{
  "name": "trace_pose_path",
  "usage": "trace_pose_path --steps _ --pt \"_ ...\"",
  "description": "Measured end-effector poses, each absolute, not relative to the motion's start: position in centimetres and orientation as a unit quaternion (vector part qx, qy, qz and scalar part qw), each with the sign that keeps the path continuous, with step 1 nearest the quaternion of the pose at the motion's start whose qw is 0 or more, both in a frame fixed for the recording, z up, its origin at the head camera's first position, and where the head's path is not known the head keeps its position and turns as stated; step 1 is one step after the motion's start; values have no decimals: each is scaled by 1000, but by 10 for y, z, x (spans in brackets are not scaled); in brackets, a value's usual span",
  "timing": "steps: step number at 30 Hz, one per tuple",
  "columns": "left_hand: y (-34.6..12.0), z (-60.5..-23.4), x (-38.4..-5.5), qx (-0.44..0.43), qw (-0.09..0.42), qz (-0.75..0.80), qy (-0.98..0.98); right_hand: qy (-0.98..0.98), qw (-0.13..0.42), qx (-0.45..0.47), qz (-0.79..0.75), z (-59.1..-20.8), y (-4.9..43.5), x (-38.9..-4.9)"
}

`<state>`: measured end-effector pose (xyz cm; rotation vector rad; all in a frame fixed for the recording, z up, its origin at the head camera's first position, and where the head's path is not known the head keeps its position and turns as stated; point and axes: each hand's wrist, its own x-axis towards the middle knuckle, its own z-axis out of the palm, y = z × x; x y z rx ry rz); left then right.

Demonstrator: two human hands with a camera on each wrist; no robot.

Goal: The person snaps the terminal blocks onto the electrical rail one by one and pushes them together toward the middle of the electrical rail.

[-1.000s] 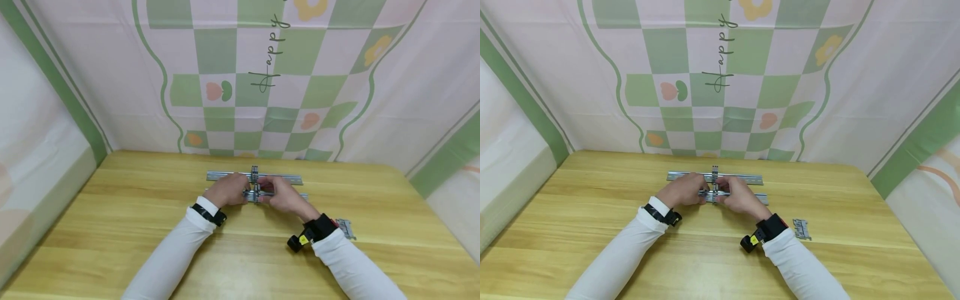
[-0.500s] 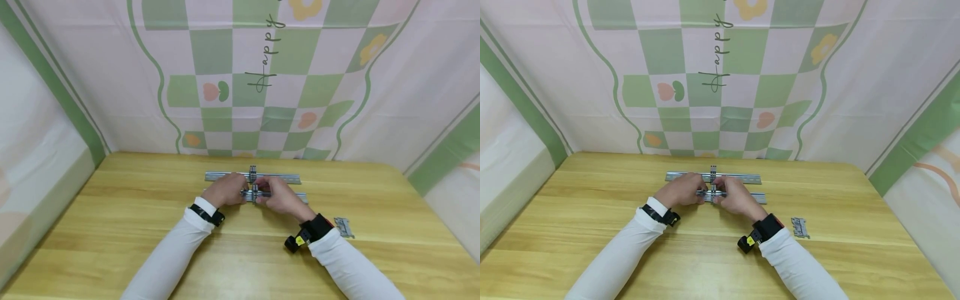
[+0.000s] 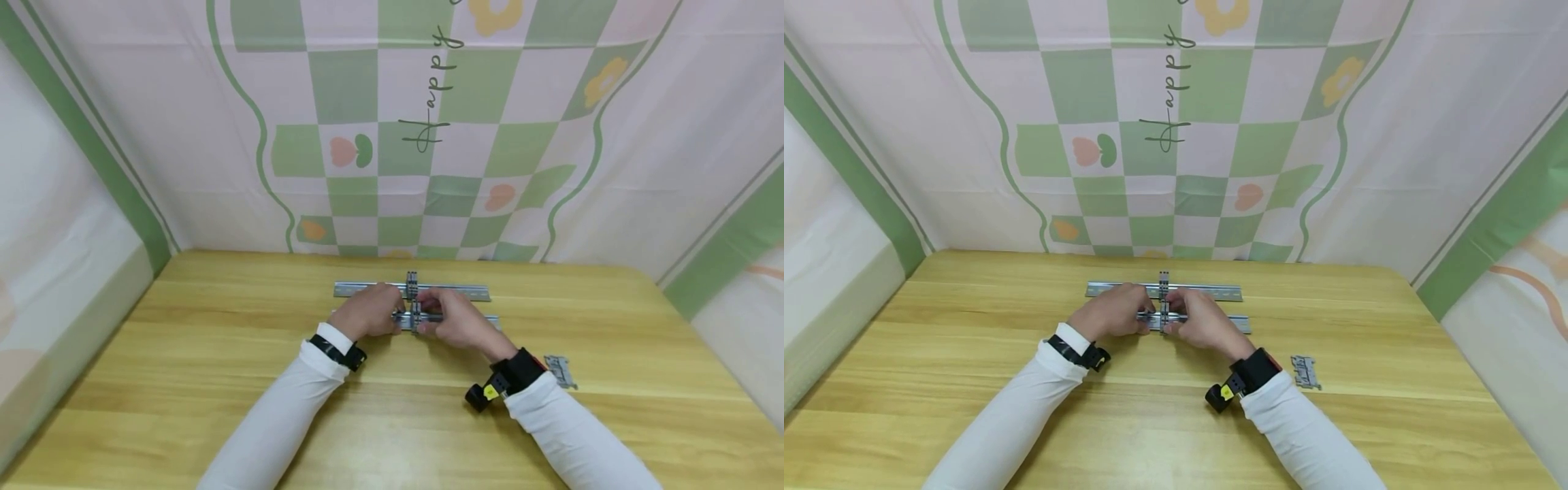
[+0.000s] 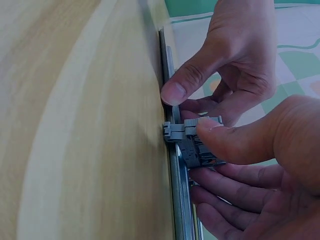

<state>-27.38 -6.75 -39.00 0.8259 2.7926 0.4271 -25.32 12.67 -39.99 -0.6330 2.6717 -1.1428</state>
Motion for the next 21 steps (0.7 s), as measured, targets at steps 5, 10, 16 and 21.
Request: trace_pose_path --steps 5,10,16,21 --pt "-67 -390 -273 277 98 144 945 895 72 -216 -383 -401 125 -253" --pt "-67 -391 -274 279 94 140 945 893 70 -221 -385 -402 124 -253" --pt "-67 -391 -274 282 96 142 944 890 72 -233 -386 -403 124 -253" --pt "-67 -390 -274 284 96 145 943 891 75 -240 -377 -401 127 -253"
